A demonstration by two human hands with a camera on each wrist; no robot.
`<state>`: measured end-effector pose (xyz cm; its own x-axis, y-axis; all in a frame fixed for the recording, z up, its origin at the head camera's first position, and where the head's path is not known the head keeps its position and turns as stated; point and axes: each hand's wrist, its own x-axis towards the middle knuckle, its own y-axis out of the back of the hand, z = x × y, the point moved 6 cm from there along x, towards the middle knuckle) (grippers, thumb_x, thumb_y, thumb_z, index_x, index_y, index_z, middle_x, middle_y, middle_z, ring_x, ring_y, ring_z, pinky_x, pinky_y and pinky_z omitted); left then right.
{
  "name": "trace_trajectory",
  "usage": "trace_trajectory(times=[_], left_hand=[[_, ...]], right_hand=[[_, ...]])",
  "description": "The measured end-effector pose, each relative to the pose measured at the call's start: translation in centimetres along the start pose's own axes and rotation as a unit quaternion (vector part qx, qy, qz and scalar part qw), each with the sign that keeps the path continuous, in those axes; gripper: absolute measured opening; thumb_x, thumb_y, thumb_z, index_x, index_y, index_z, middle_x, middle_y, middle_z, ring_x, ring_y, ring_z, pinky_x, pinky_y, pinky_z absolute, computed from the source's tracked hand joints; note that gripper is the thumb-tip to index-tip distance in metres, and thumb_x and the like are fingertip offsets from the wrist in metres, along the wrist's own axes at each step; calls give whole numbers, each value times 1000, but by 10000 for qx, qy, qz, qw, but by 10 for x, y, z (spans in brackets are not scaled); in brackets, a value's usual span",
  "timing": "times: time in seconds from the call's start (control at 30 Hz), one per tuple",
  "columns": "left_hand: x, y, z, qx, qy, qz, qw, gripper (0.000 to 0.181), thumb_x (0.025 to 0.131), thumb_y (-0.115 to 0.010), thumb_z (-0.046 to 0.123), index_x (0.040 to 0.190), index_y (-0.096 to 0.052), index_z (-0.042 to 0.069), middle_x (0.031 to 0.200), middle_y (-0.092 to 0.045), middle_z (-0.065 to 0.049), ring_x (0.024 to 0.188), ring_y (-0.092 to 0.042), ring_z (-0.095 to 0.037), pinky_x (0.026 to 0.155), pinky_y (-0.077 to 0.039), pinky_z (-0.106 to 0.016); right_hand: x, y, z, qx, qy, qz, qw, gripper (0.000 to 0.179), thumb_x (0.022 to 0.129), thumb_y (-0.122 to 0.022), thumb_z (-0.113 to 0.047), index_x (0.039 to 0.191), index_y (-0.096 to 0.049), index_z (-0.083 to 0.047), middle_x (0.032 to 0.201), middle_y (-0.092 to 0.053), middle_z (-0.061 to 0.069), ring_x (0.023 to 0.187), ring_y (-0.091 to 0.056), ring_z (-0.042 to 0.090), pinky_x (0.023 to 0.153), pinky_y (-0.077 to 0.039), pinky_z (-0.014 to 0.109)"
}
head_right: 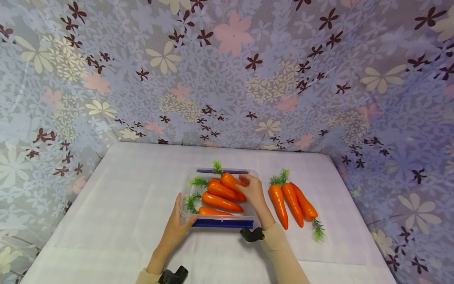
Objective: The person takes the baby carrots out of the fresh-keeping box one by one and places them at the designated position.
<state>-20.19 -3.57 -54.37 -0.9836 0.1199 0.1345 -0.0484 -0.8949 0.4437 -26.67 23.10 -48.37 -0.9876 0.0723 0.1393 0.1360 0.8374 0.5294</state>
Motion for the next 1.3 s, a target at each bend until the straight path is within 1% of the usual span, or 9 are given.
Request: trace_trajectory(times=[0.07, 0.13, 0.2, 0.37, 0.5, 0.73, 0.93, 1.03, 1.3], left_hand=[[1, 1, 1, 39, -79, 38, 10000, 94, 85, -67, 43, 154, -12, 10, 154, -25, -25, 139, -30, -44, 109, -30, -61], [2, 2, 1, 26, -52, 9, 10000, 95, 85, -67, 43, 154, -11, 10, 154, -25, -25, 139, -30, -44, 110, -30, -60], [1, 1, 0, -118, 72, -77, 9999, 95, 85, -67, 44, 154, -10, 11, 156, -23, -23, 141, -27, -42, 112, -27, -60], [-2, -1, -1, -146, 283, -247, 9992, 97, 84, -67, 46, 155, -9, 13, 157, -20, -20, 143, -26, -39, 113, -26, -58], [-3, -2, -1, -96, 260, -225, 9994, 97, 84, -67, 46, 154, -9, 13, 157, -21, -19, 143, -26, -39, 113, -27, -58], [-2, 0, 1, 41, 54, -121, 9999, 96, 84, -67, 44, 154, -11, 11, 156, -24, -22, 141, -29, -41, 111, -29, -59], [-2, 1, 1, -34, 148, -134, 9998, 95, 85, -67, 45, 154, -10, 13, 157, -23, -20, 142, -27, -40, 113, -28, -58], [-2, 2, 2, -69, 187, -132, 9997, 94, 85, -67, 45, 154, -10, 14, 157, -22, -19, 143, -26, -39, 113, -27, -58], [-1, 1, 2, 1, 42, -69, 10000, 96, 85, -67, 44, 154, -11, 9, 156, -24, -22, 141, -29, -41, 112, -29, -58]], right_hand=[[1, -1, 1, -69, -31, -38, 10000, 37, 81, -70, 1, 115, -61, 14, 112, -65, 31, 103, -64, 42, 92, -51, 49], [1, -3, 2, -144, 1, -83, 9999, 37, 82, -69, 2, 115, -60, 14, 111, -65, 31, 102, -64, 43, 91, -52, 49], [1, -3, 3, -180, -36, -113, 9998, 37, 82, -69, 2, 115, -61, 14, 111, -65, 31, 101, -64, 42, 90, -53, 49], [-2, -4, 6, -354, -118, -267, 9989, 36, 82, -68, 3, 116, -61, 13, 112, -65, 30, 102, -64, 42, 91, -52, 49], [-3, -7, 9, -575, -73, -396, 9975, 36, 84, -66, 1, 117, -60, 13, 113, -64, 30, 104, -62, 42, 92, -51, 50], [-2, -13, 12, -931, 8, -672, 9934, 38, 85, -66, -2, 119, -59, 13, 117, -63, 29, 108, -61, 42, 94, -49, 52], [0, -15, 11, -1078, 128, -825, 9907, 38, 83, -67, -3, 118, -60, 12, 114, -65, 28, 103, -63, 40, 92, -50, 53], [0, -15, 11, -1120, 69, -919, 9894, 40, 82, -68, -3, 118, -60, 11, 112, -66, 27, 101, -63, 39, 91, -50, 52], [-1, -18, 11, -1216, -42, -1088, 9866, 42, 79, -70, -3, 118, -60, 10, 107, -68, 27, 96, -65, 38, 87, -52, 49]])
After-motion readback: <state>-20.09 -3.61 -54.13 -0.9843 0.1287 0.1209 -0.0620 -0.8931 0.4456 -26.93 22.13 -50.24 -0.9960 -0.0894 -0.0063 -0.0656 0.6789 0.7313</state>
